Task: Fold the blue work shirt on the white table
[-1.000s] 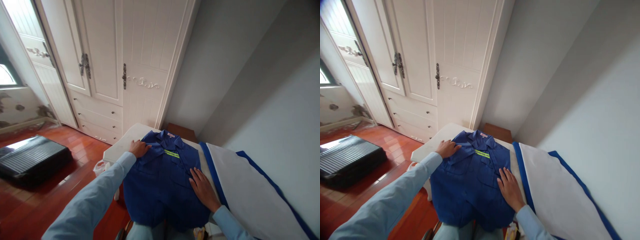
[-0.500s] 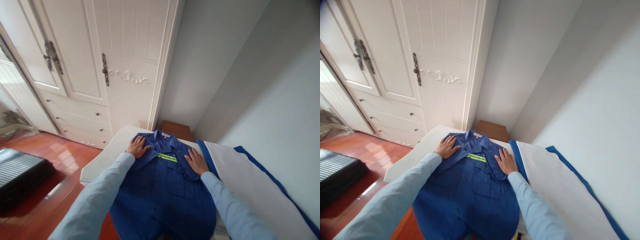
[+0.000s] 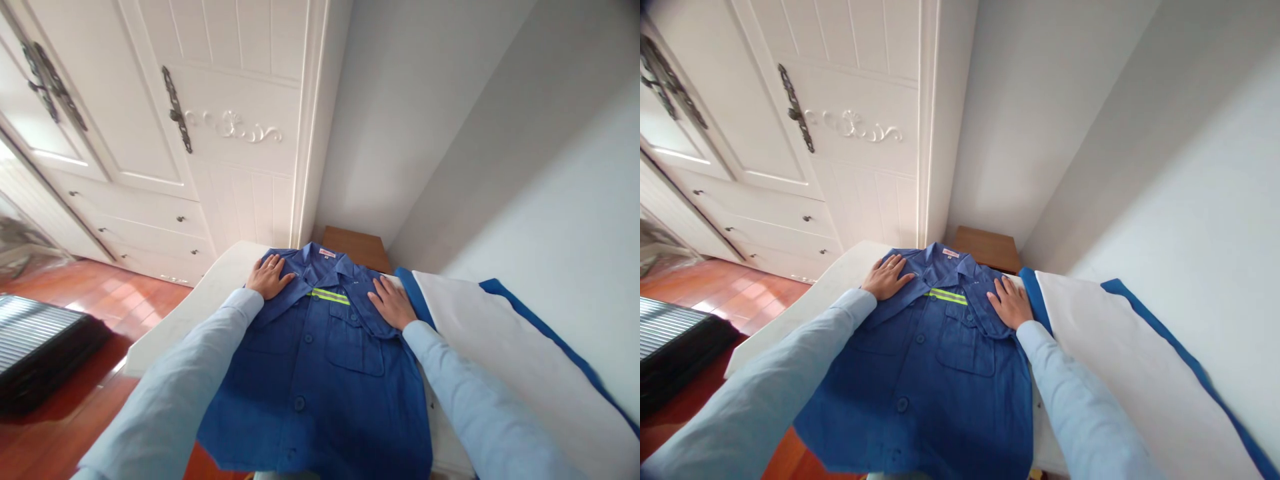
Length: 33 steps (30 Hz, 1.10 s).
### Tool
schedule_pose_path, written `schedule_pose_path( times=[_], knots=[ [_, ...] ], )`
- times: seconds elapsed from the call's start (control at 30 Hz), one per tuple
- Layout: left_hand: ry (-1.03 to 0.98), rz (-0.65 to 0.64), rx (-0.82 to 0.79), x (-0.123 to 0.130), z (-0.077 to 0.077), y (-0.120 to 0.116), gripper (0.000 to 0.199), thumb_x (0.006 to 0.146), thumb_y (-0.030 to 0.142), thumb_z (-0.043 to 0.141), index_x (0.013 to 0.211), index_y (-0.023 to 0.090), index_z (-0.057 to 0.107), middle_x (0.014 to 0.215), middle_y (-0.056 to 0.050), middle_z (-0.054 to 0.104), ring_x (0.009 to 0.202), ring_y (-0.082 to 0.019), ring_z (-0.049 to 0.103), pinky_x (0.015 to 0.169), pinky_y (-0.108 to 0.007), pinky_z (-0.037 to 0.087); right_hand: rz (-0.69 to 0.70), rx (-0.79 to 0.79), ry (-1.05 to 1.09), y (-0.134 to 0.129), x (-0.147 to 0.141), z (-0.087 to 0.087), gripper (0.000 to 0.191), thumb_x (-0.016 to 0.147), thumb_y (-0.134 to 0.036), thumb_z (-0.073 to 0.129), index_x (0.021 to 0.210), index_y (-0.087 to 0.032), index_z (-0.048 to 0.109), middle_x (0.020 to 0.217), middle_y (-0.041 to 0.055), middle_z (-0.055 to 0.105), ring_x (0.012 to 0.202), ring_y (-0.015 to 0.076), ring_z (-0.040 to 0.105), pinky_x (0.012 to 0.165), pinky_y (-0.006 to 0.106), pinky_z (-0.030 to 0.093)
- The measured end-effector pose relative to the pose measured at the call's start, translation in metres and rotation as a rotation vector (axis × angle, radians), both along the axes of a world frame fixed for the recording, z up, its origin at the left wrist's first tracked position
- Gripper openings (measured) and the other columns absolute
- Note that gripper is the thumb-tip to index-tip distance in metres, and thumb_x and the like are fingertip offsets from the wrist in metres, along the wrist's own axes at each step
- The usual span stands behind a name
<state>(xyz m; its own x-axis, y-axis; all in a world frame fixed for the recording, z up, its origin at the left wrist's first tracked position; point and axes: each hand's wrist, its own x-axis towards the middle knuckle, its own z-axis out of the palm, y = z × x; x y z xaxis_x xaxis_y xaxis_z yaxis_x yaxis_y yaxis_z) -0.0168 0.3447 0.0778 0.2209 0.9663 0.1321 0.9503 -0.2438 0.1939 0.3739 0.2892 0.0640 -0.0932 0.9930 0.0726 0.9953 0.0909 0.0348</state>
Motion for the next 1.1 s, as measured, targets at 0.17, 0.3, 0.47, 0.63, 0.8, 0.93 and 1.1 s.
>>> schedule_pose_path(
  times=[0.17,0.3,0.47,0.63,0.8,0.93,1.1],
  knots=[
    [0.048,0.013,-0.026,-0.002,0.0,0.005,0.072,0.101,0.063,0.034,0.157,0.018,0.042,0.167,-0.013,0.037,0.156,-0.029,0.028,0.127,-0.051,0.019,0.031,0.058,0.014,0.004,-0.001,0.002,0.061,0.106,-0.045,0.034,0.154,-0.009,0.046,0.164,0.0203,0.039,0.152,0.0312,0.036,0.123,0.047,0.028],
    [0.085,0.006,-0.016,-0.003,0.0,0.009,0.073,0.101,0.062,0.031,0.158,0.017,0.041,0.168,-0.012,0.036,0.156,-0.028,0.028,0.127,-0.05,0.019,0.028,0.086,0.048,0.007,-0.002,0.003,0.059,0.106,-0.042,0.036,0.153,-0.008,0.049,0.162,0.0205,0.042,0.15,0.0315,0.039,0.123,0.045,0.027],
    [0.106,0.037,0.101,0.001,0.008,-0.004,0.051,0.102,0.036,0.038,0.143,0.015,0.059,0.157,-0.015,0.051,0.149,-0.029,0.041,0.122,-0.049,0.029,0.035,0.148,0.036,0.007,-0.002,-0.001,0.057,0.105,-0.039,0.037,0.151,-0.008,0.051,0.16,0.0221,0.044,0.148,0.0335,0.041,0.12,0.049,0.029],
    [0.201,-0.042,0.211,0.013,0.029,-0.031,0.035,0.095,0.015,0.042,0.103,0.016,0.076,0.123,-0.022,0.07,0.118,-0.036,0.064,0.098,-0.054,0.048,0.162,0.339,-0.091,0.001,-0.007,0.004,0.046,0.102,-0.023,0.041,0.139,-0.004,0.06,0.152,0.0246,0.053,0.14,0.0351,0.047,0.117,0.05,0.031],
    [0.244,0.06,0.135,0.039,0.049,-0.061,0.031,0.094,0.013,0.044,0.11,0.012,0.072,0.119,-0.021,0.069,0.106,-0.033,0.068,0.084,-0.044,0.053,0.4,0.317,-0.26,-0.01,-0.022,0.024,0.038,0.101,-0.011,0.036,0.122,-0.008,0.068,0.129,0.0218,0.067,0.12,0.0316,0.057,0.108,0.045,0.037],
    [0.076,0.051,0.167,0.059,0.041,-0.098,0.042,0.103,0.034,0.042,0.137,0.015,0.059,0.144,-0.019,0.059,0.13,-0.032,0.058,0.099,-0.046,0.051,0.449,0.238,-0.269,-0.015,-0.031,0.037,0.033,0.1,-0.009,0.039,0.107,-0.011,0.072,0.107,0.0184,0.07,0.101,0.0294,0.06,0.087,0.042,0.044],
    [0.063,-0.026,0.037,0.065,0.009,-0.122,0.059,0.105,0.045,0.04,0.154,0.012,0.046,0.161,-0.02,0.044,0.154,-0.032,0.034,0.125,-0.052,0.027,0.427,0.227,-0.239,-0.028,-0.041,0.046,0.031,0.098,-0.008,0.044,0.099,-0.013,0.074,0.105,0.0169,0.072,0.101,0.0291,0.063,0.087,0.041,0.046]
  ],
)
